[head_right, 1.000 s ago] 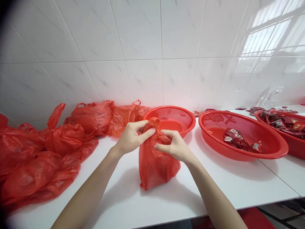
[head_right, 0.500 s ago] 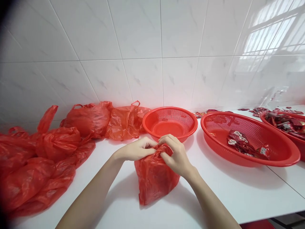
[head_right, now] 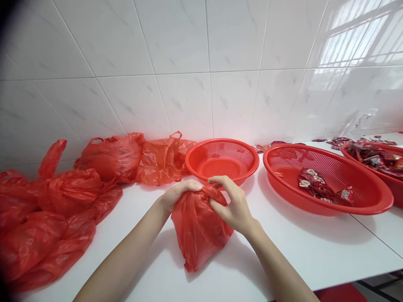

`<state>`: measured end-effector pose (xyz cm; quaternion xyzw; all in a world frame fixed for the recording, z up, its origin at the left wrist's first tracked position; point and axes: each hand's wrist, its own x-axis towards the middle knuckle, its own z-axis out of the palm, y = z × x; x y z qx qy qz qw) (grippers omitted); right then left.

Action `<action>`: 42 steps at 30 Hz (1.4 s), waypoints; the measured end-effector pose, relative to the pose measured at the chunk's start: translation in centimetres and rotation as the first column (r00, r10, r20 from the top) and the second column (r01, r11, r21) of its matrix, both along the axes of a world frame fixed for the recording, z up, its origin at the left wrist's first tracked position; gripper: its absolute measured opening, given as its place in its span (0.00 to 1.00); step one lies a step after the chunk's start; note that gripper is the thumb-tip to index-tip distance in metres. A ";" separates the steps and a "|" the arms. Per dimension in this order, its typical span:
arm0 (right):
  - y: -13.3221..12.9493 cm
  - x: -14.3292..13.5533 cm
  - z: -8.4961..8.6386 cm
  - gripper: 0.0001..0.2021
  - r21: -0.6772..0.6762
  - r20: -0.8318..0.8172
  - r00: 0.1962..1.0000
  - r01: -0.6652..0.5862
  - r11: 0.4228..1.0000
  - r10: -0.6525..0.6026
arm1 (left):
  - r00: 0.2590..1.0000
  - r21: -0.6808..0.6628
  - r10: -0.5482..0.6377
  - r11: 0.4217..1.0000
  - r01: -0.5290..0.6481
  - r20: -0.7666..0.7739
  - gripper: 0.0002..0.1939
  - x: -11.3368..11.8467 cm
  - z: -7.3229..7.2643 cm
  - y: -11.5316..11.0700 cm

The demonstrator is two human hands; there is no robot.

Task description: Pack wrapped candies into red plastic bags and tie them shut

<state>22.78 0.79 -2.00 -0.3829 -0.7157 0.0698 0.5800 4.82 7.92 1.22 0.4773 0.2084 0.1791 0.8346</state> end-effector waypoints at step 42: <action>-0.5 0.0 0.1 0.06 -0.072 -0.436 0.899 -0.008 0.997 -0.024 | 0.838 0.742 0.543 0.584 -0.329 -0.056 0.22 -7.3 0.6 6.6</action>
